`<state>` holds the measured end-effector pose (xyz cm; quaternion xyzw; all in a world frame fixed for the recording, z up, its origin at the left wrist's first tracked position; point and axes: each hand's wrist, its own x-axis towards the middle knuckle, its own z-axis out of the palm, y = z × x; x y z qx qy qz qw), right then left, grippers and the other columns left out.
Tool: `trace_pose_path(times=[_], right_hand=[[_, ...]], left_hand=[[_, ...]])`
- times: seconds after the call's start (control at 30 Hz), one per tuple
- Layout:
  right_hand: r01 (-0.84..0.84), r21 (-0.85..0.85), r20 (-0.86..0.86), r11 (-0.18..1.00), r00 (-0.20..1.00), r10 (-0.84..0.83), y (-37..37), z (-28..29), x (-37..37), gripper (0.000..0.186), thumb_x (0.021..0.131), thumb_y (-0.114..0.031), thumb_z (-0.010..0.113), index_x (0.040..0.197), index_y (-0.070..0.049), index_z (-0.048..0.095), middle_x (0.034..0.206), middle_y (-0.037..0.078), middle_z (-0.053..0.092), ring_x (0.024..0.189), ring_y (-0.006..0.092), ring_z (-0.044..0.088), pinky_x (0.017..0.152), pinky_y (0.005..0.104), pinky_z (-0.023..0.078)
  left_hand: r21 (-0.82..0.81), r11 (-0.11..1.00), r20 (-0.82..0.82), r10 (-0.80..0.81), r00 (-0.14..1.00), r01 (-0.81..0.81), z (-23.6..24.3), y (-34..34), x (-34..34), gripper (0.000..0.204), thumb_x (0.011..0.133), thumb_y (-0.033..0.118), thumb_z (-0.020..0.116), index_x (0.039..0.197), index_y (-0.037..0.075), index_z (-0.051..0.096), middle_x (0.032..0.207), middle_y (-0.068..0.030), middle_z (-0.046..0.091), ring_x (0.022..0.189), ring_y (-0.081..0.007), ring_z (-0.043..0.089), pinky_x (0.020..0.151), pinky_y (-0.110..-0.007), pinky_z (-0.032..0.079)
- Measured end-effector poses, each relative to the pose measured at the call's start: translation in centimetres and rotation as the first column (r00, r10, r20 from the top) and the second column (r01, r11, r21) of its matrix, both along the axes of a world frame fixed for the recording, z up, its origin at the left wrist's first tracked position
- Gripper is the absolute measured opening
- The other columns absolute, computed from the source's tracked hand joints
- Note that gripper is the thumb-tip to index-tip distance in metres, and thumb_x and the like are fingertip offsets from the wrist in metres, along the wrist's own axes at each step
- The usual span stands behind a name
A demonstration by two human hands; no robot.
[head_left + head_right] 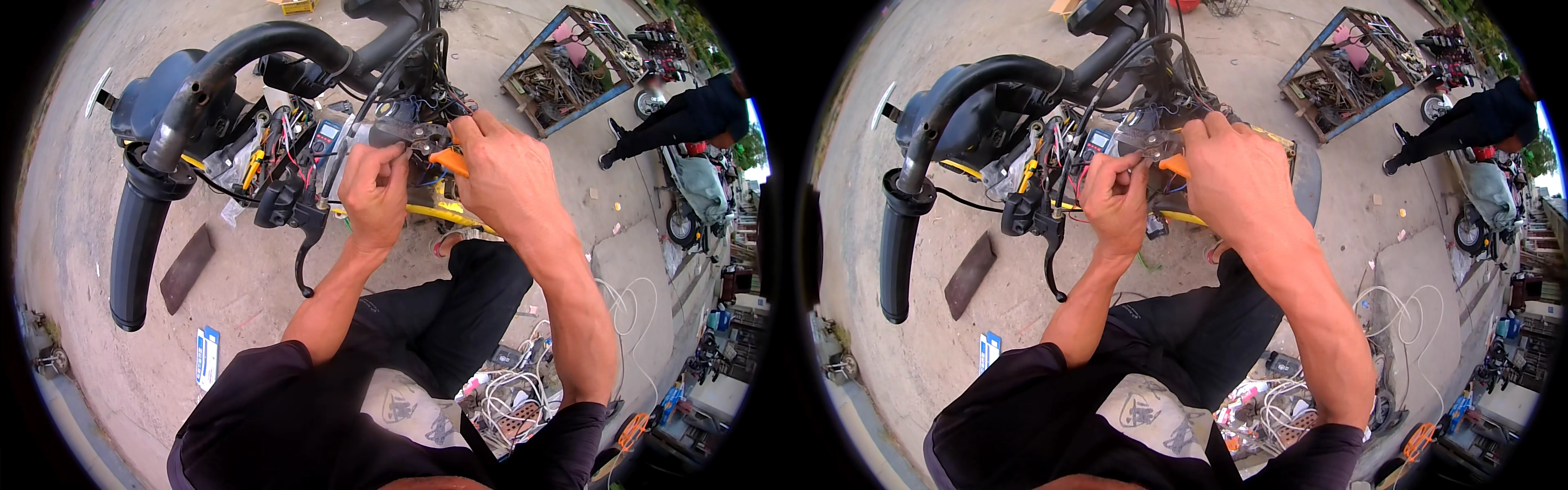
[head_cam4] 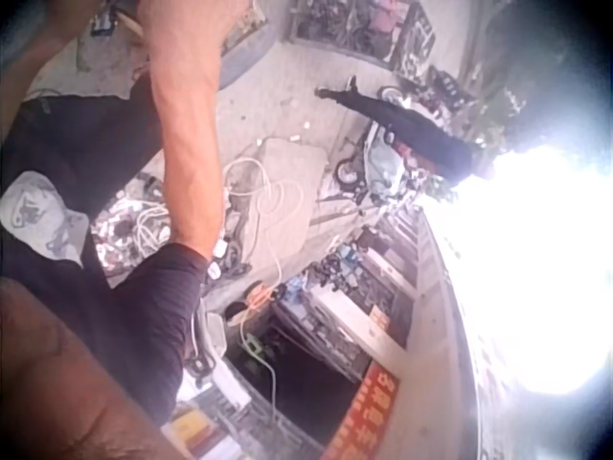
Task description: The person repairs the wiring of a yellow electric scooter. They use pliers to strip wires, a screwdriver to adjust a small black component, and electrical tape to insulate connections.
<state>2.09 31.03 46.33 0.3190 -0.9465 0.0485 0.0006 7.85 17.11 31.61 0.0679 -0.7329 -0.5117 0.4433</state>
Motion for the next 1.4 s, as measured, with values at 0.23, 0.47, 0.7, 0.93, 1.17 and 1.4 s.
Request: trace_pose_path(times=[0.23,0.47,0.7,0.93,1.17,1.4], right_hand=[[0.224,-0.485,0.163,0.845,0.973,-0.165,3.4,-1.7,2.3,0.046,0.092,-0.025,0.081,0.129,-0.001,0.067,0.110,0.017,0.070,0.108,0.0362,0.071,0.093,0.0471,0.056],[0.539,-0.781,0.574,0.317,0.818,0.024,6.7,-9.1,6.1,0.044,0.100,-0.027,0.076,0.133,0.000,0.066,0.105,0.005,0.067,0.089,0.0146,0.066,0.065,0.0270,0.052],[0.724,-0.690,0.703,-0.020,0.676,0.220,7.9,-17.2,10.9,0.041,0.105,-0.027,0.071,0.134,0.001,0.065,0.103,0.003,0.066,0.093,0.0135,0.065,0.087,0.0309,0.054],[0.797,-0.597,0.766,-0.090,0.600,0.230,9.5,-23.4,14.9,0.045,0.105,-0.026,0.071,0.137,0.004,0.064,0.107,0.007,0.068,0.094,0.0172,0.069,0.085,0.0326,0.055],[0.764,-0.642,0.718,-0.067,0.630,0.295,9.5,-24.0,15.6,0.045,0.103,-0.027,0.074,0.136,0.003,0.065,0.106,0.007,0.068,0.094,0.0166,0.069,0.085,0.0313,0.055],[0.766,-0.628,0.761,0.136,0.569,0.311,9.1,-22.0,16.6,0.041,0.101,-0.028,0.076,0.128,0.001,0.068,0.090,0.003,0.068,0.077,0.0112,0.066,0.069,0.0262,0.052]], left_hand=[[0.212,0.975,0.113,-0.092,0.989,0.067,0.0,-0.1,0.0,0.018,0.096,0.001,0.081,0.112,-0.003,0.072,0.087,0.0033,0.059,0.073,-0.0041,0.052,0.064,-0.021,0.044],[0.577,0.805,0.183,-0.289,0.940,0.136,1.5,-1.0,0.2,0.022,0.103,0.019,0.078,0.109,-0.001,0.074,0.084,0.0006,0.066,0.061,-0.0012,0.048,0.047,-0.021,0.036],[0.580,0.793,0.202,-0.363,0.910,0.187,2.9,-1.5,1.6,0.038,0.113,0.032,0.061,0.112,-0.005,0.073,0.090,-0.0046,0.065,0.064,-0.0057,0.049,0.050,-0.022,0.041],[0.556,0.810,0.219,-0.361,0.907,0.188,1.8,-1.5,2.2,0.035,0.111,0.030,0.065,0.114,-0.004,0.073,0.087,-0.0030,0.064,0.064,-0.0060,0.051,0.049,-0.023,0.043],[0.519,0.836,0.246,-0.344,0.906,0.177,1.9,-0.6,1.8,0.028,0.109,0.026,0.069,0.112,-0.001,0.072,0.081,0.0017,0.059,0.064,-0.0043,0.049,0.049,-0.021,0.040],[0.341,0.897,0.189,-0.358,0.914,0.281,1.3,3.1,7.4,0.057,0.109,0.025,0.069,0.152,0.002,0.041,0.109,-0.0028,0.052,0.084,-0.0057,0.050,0.063,-0.021,0.043]])
